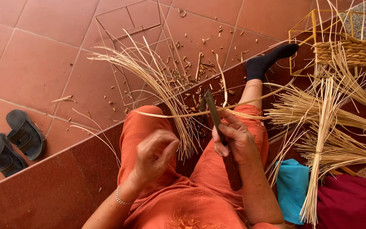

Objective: The person sits on a tiled floor and uses a knife to shave thin strips from bamboo stalks. They hold each stalk with one hand and draw the knife along its length to remove the outer layer, producing fine shavings that fall onto the floor.

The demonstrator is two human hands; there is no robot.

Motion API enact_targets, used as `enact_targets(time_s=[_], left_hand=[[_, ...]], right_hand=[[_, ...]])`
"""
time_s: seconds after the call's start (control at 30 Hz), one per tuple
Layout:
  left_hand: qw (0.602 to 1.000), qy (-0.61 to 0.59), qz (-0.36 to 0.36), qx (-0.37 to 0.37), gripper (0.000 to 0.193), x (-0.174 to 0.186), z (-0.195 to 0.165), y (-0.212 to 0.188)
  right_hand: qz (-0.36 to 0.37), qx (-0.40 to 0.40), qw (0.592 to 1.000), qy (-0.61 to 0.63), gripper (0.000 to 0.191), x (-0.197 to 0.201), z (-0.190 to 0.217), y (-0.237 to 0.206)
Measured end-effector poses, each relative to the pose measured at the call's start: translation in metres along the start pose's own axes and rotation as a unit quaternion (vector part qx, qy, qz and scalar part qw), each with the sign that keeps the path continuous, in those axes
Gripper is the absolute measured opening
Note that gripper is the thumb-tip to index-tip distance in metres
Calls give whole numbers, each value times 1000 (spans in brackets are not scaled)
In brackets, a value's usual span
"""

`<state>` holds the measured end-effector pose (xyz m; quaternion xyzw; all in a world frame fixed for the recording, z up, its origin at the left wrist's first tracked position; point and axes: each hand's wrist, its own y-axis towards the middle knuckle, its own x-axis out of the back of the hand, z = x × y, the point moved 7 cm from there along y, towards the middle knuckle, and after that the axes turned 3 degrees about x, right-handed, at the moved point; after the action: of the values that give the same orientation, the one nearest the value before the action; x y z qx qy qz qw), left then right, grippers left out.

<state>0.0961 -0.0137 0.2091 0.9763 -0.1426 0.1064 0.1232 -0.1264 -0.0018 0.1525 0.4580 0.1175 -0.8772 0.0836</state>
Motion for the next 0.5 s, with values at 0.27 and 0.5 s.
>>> enact_targets(time_s=[0.27, 0.5], left_hand=[[955, 265, 34, -131, 9, 33, -46, 24], [993, 88, 84, 10, 10, 23, -9, 2]], right_hand=[[8, 14, 999, -29, 47, -25, -4, -5], [-2, -63, 984, -168, 32, -40, -50, -4]])
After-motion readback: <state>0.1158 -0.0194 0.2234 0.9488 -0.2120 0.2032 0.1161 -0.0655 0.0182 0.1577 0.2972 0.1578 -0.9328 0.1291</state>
